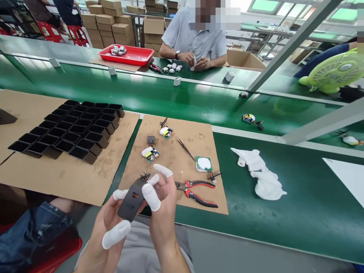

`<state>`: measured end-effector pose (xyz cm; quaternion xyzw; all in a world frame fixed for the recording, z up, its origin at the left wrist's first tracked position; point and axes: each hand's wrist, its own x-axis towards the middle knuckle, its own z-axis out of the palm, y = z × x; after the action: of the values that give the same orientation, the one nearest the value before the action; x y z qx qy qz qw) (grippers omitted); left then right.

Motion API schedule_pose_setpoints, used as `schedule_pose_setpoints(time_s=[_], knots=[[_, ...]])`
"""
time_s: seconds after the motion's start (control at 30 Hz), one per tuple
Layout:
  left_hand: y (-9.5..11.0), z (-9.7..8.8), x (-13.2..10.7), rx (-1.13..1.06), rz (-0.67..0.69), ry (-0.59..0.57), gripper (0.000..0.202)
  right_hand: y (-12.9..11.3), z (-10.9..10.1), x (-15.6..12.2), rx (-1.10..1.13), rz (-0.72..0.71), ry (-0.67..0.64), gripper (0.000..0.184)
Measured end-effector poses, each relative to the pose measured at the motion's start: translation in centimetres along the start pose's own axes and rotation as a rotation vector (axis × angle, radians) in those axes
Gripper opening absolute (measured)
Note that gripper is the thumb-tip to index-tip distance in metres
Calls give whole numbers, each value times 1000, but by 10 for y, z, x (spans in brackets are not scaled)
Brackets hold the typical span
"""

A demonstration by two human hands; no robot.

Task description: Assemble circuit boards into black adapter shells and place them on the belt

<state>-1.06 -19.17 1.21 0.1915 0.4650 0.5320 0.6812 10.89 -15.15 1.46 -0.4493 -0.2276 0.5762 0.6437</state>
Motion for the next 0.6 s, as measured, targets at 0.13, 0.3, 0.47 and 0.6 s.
schedule_pose_setpoints(time_s=[0.13, 0.3, 0.47, 0.6], knots=[[-3, -1, -2, -10, -16, 6, 70, -3, -1, -2, -28, 11, -24, 67], [-14, -12, 5, 38, 85, 28, 65, 0, -12, 3, -198, -7, -59, 58], [-15, -33, 37, 344, 676, 121, 70, 9, -35, 3, -529, -241, -12, 45], [-10, -38, 52, 502, 868, 60, 70, 16, -40, -1, -598, -286, -247, 49]])
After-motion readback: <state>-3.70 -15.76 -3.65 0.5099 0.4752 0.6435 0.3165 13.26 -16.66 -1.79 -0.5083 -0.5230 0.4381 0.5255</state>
